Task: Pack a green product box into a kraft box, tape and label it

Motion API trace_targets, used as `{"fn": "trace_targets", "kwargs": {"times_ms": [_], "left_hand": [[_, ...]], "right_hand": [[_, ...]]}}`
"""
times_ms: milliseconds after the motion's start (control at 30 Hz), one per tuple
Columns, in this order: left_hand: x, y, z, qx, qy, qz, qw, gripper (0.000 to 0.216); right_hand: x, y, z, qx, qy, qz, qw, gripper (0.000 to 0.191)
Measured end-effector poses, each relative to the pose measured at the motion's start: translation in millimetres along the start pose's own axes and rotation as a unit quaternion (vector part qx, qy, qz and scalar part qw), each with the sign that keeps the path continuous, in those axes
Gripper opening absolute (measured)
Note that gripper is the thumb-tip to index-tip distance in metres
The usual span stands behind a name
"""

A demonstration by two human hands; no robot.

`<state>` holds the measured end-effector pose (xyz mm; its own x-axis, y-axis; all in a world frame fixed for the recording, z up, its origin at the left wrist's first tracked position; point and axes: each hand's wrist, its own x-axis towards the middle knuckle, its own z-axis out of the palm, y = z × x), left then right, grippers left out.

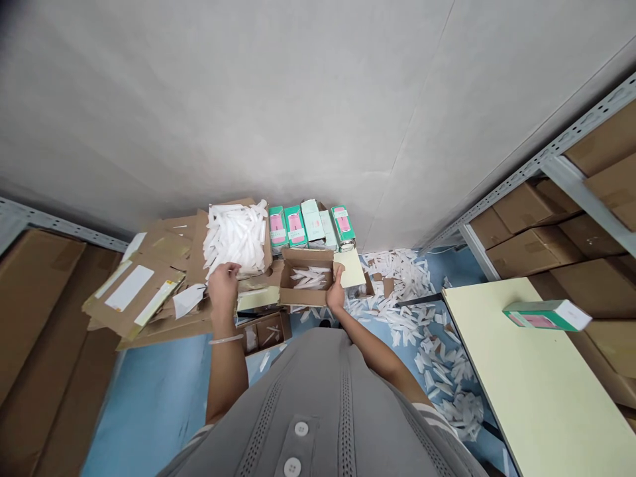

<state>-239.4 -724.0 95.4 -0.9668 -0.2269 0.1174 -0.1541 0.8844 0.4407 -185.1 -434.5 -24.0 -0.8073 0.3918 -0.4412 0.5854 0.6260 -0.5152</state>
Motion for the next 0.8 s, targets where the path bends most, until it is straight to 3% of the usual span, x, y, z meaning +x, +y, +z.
{"fn": "trace_targets", "kwargs": {"times_ms": [167,300,367,467,667,800], "left_hand": [[-7.2,15.0,-47.8,-0.097,0.101,0.024,0.990,0.022],[-14.1,32.0,-50.8,-0.185,0.052,0.038,0.981,0.020],[-20.3,40.1,-34.1,-0.207,-0.007,0.043,0.977,0.020],[-32.2,48.7,7.2,-0.213,-0.080,0.067,0.972,0.019],[-44.5,54.5,94.4,-0.164,-0.172,0.079,0.968,0.022],[-45.2,60.2,127.9,-0.126,-0.219,0.089,0.963,0.023]], "right_hand": [[0.4,1.9,0.5,0.004,0.005,-0.007,1.000,0.073],[-0.9,1.7,0.2,0.003,0.009,-0.008,1.000,0.074],[-1.5,1.2,0.2,0.003,0.011,-0.008,1.000,0.074],[-1.9,0.8,0.7,0.000,0.013,-0.010,1.000,0.073],[-1.7,2.1,3.4,-0.005,0.016,-0.012,1.000,0.075],[-0.5,3.9,6.0,-0.009,0.016,-0.009,1.000,0.076]]}}
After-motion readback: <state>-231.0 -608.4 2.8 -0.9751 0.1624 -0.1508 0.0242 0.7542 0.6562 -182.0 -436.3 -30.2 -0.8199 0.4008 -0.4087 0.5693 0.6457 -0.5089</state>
